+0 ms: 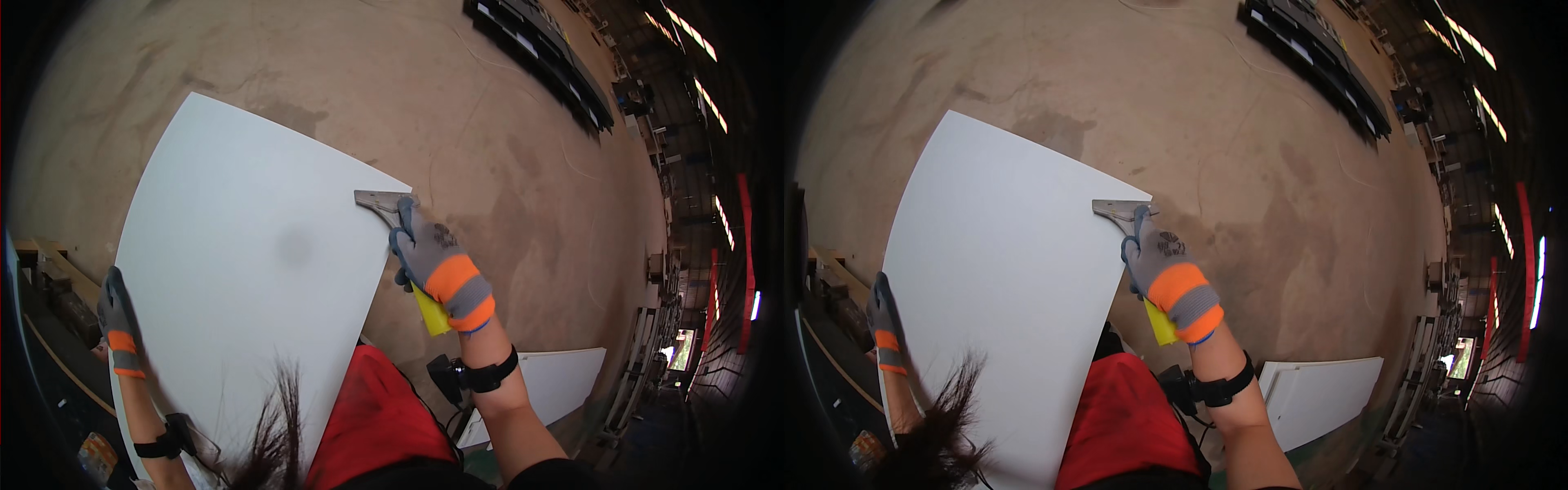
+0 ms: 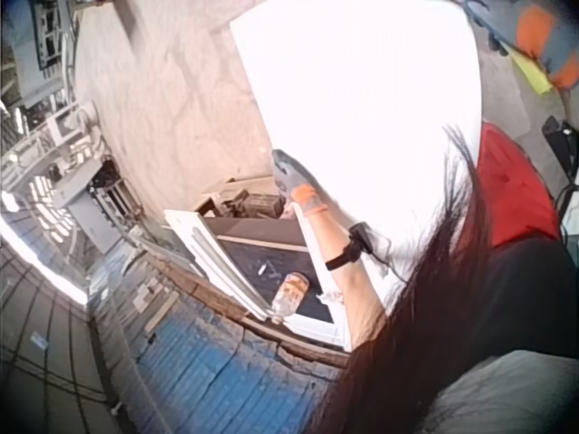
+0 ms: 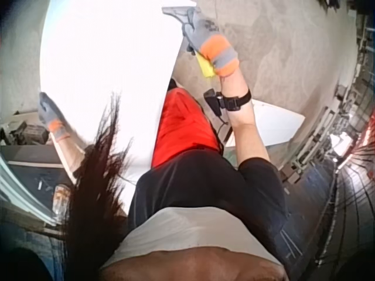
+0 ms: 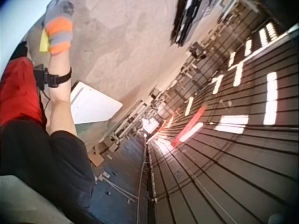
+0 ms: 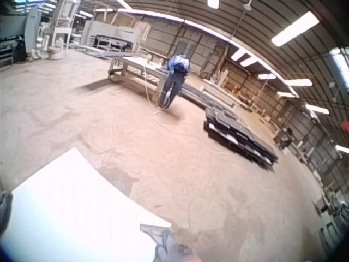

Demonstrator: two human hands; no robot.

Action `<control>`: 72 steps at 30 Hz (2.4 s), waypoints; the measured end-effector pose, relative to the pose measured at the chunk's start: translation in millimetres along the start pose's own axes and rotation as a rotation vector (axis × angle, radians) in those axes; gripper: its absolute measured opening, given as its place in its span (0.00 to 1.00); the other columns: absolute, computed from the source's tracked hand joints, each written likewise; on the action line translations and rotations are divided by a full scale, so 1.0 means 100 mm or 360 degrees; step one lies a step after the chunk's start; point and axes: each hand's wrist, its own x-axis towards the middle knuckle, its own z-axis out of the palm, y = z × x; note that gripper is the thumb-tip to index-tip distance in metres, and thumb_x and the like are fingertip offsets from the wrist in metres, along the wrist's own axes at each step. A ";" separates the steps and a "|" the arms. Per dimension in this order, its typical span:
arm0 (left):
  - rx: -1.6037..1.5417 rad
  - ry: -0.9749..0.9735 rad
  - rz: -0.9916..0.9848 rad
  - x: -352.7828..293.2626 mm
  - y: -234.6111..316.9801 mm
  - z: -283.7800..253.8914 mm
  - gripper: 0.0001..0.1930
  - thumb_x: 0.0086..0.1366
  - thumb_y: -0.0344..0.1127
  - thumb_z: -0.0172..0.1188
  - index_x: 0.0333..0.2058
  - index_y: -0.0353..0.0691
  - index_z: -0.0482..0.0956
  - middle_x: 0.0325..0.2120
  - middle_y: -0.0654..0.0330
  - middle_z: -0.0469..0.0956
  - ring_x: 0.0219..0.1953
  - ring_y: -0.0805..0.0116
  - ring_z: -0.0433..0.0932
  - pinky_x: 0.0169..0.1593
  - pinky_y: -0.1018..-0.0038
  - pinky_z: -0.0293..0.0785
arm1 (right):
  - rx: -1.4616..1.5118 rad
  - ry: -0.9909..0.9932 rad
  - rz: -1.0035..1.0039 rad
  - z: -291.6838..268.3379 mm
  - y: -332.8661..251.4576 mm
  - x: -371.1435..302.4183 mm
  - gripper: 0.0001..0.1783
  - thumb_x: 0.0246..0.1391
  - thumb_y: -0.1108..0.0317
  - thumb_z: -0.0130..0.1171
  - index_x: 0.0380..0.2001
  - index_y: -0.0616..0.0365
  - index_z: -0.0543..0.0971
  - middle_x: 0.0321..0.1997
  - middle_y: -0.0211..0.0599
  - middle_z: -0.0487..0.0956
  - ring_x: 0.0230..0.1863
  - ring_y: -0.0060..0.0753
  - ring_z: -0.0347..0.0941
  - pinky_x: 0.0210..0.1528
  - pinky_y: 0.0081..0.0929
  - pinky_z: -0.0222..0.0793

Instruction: Wiping down and scraping white furniture panels on a factory table.

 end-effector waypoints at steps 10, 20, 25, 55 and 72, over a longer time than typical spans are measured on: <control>0.0079 0.0011 0.0091 0.05 -0.17 -0.01 0.26 0.72 0.49 0.43 0.55 0.34 0.73 0.53 0.52 0.76 0.55 0.58 0.74 0.58 0.67 0.66 | 0.0112 -0.0048 -0.0028 -0.11 -0.03 0.04 0.30 0.58 0.65 0.44 0.63 0.66 0.59 0.26 0.45 0.79 0.19 0.35 0.76 0.25 0.33 0.74; -0.0001 0.0001 -0.0076 -0.15 0.28 -0.06 0.28 0.72 0.52 0.43 0.55 0.33 0.72 0.51 0.49 0.76 0.53 0.58 0.74 0.58 0.68 0.66 | -0.0639 -0.0074 -0.0370 -0.21 0.41 0.14 0.40 0.54 0.59 0.52 0.69 0.52 0.52 0.45 0.51 0.78 0.40 0.47 0.78 0.42 0.38 0.73; 0.0096 -0.0064 -0.0039 -0.07 0.04 -0.04 0.29 0.71 0.53 0.43 0.57 0.34 0.70 0.53 0.49 0.75 0.55 0.58 0.72 0.61 0.68 0.64 | -0.1084 -0.0039 -0.0434 -0.39 0.45 0.21 0.37 0.56 0.57 0.50 0.68 0.47 0.55 0.52 0.47 0.76 0.49 0.50 0.74 0.49 0.40 0.71; 0.0277 0.0102 -0.0005 -0.35 0.01 -0.06 0.22 0.72 0.47 0.44 0.52 0.37 0.75 0.49 0.52 0.77 0.52 0.55 0.75 0.57 0.67 0.68 | -0.1654 -0.0446 -0.0639 -0.66 -0.38 0.47 0.33 0.56 0.58 0.50 0.66 0.45 0.59 0.42 0.38 0.76 0.37 0.43 0.78 0.36 0.40 0.74; 0.0306 0.0160 -0.0170 -0.45 0.69 -0.08 0.26 0.70 0.55 0.44 0.47 0.39 0.78 0.41 0.49 0.80 0.44 0.52 0.78 0.51 0.64 0.71 | -0.1904 -0.0530 -0.0893 -0.37 -1.19 0.94 0.32 0.58 0.58 0.46 0.66 0.49 0.60 0.42 0.39 0.77 0.37 0.42 0.78 0.36 0.43 0.75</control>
